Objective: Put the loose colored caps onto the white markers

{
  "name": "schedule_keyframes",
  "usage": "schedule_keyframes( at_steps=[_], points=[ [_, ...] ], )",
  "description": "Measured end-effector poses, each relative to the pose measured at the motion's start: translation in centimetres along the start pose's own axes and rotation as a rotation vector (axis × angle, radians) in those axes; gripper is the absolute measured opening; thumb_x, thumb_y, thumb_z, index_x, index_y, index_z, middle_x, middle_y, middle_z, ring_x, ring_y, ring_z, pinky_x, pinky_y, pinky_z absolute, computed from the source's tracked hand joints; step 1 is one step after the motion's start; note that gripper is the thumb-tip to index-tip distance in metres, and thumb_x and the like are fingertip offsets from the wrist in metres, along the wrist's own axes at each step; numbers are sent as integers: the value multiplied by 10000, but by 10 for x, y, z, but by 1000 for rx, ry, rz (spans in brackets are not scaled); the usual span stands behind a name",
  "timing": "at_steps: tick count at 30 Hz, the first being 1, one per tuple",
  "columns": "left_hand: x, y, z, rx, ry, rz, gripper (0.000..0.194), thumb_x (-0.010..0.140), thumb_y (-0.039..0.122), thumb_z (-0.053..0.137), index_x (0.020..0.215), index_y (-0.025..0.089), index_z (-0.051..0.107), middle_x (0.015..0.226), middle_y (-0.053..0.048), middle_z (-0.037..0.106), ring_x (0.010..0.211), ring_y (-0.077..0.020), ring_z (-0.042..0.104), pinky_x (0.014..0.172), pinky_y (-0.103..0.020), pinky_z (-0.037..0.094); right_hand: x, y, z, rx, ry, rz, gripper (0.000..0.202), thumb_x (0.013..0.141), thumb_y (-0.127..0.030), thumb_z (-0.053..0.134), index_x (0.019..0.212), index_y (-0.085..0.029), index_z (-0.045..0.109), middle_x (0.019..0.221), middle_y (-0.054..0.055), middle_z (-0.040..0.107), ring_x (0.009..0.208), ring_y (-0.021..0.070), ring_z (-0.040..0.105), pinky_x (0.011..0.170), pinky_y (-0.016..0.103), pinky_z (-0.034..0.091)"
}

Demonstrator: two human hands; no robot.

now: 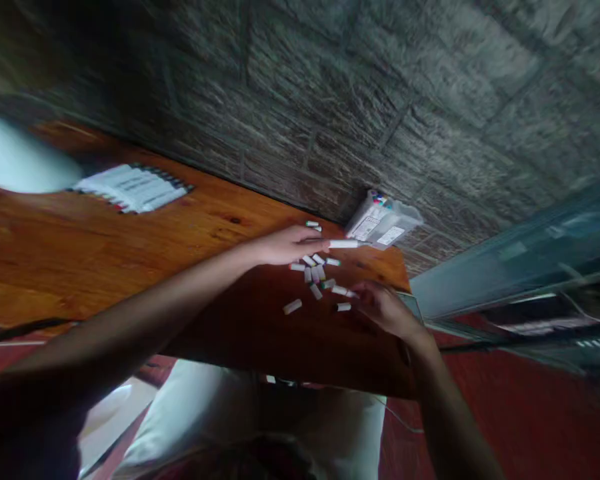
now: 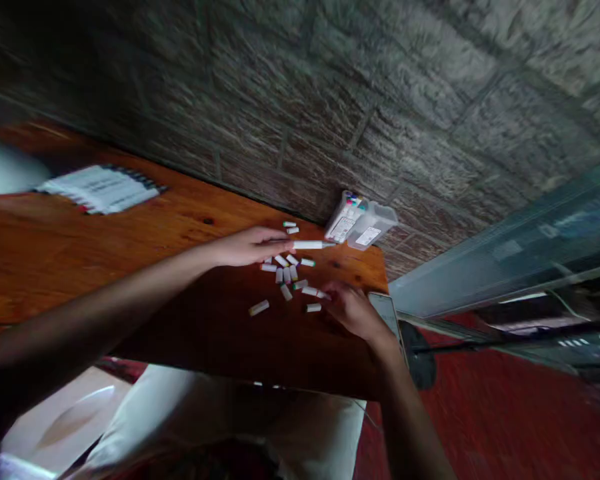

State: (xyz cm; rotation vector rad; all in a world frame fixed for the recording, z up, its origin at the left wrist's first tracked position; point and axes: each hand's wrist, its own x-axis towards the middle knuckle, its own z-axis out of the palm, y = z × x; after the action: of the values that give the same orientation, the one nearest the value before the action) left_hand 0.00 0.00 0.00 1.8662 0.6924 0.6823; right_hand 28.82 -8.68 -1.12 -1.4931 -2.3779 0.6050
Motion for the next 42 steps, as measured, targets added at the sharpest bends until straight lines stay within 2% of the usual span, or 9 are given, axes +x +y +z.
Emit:
schedule_keyframes(
  at_steps=[4, 8, 12, 17, 28, 32, 35, 38, 42],
  points=[
    [-15, -8, -7, 8, 50, 35, 431, 943, 500, 478, 1028, 121, 666, 727, 13, 551, 613, -97, 469, 576, -202, 365, -3, -5, -2, -9, 10, -13, 270, 946, -331, 562, 1170, -213, 655, 1065, 79, 722, 770, 176, 648, 685, 303, 497],
    [-28, -18, -12, 116, 25, 85, 389, 950, 463, 490, 961, 124, 681, 768, -4, 591, 695, -117, 518, 651, -216, 395, -2, -2, -5, -6, 35, -35, 281, 905, -262, 592, 1170, -216, 671, 1060, 79, 727, 740, 174, 652, 665, 307, 506],
    [-37, -29, -15, 163, -12, 183, 296, 948, 375, 534, 1013, 123, 675, 875, -32, 650, 799, -135, 583, 722, -222, 422, -3, -5, -11, 142, 163, 62, 241, 884, -300, 649, 1107, -221, 691, 1013, 65, 738, 792, 179, 678, 680, 298, 526],
    [-42, -30, -11, 138, -31, 281, 228, 961, 309, 539, 1051, 139, 661, 965, -51, 684, 885, -141, 629, 789, -220, 446, 0, -33, -23, 318, 317, 93, 221, 824, -320, 741, 1022, -226, 720, 1033, 54, 739, 911, 187, 690, 798, 314, 539],
    [-43, -27, -6, 136, -27, 306, 187, 949, 250, 571, 1047, 133, 680, 971, -61, 716, 875, -135, 654, 776, -206, 463, 12, -47, -22, 388, 327, 79, 208, 810, -289, 760, 1011, -237, 743, 1083, 63, 739, 941, 193, 692, 833, 338, 542],
    [-45, -24, -3, 138, -67, 352, 200, 958, 239, 564, 1092, 150, 681, 981, -60, 729, 865, -128, 666, 751, -192, 463, 15, -55, -19, 404, 247, 7, 207, 793, -277, 785, 999, -266, 771, 1017, 40, 756, 918, 188, 694, 832, 341, 534],
    [-48, -21, 1, 164, -73, 337, 208, 971, 263, 551, 1095, 163, 685, 942, -44, 734, 790, -115, 657, 698, -184, 447, 19, -61, -17, 483, 226, 48, 177, 785, -333, 792, 948, -264, 786, 936, 29, 763, 820, 175, 689, 759, 321, 531],
    [-50, -17, 8, 188, -67, 320, 237, 979, 314, 544, 1102, 166, 681, 944, -41, 734, 788, -121, 658, 712, -194, 442, 28, -69, -11, 582, 341, 144, 288, 882, -492, 652, 852, -233, 774, 791, 24, 716, 710, 147, 633, 659, 284, 493],
    [-52, -10, 18, 242, -86, 272, 273, 989, 383, 516, 1069, 187, 689, 924, -29, 727, 805, -141, 656, 736, -216, 429, 48, -85, -1, 833, 533, 197, 487, 915, -627, 502, 684, -214, 619, 586, -26, 478, 537, 109, 456, 516, 252, 384]
  ],
)
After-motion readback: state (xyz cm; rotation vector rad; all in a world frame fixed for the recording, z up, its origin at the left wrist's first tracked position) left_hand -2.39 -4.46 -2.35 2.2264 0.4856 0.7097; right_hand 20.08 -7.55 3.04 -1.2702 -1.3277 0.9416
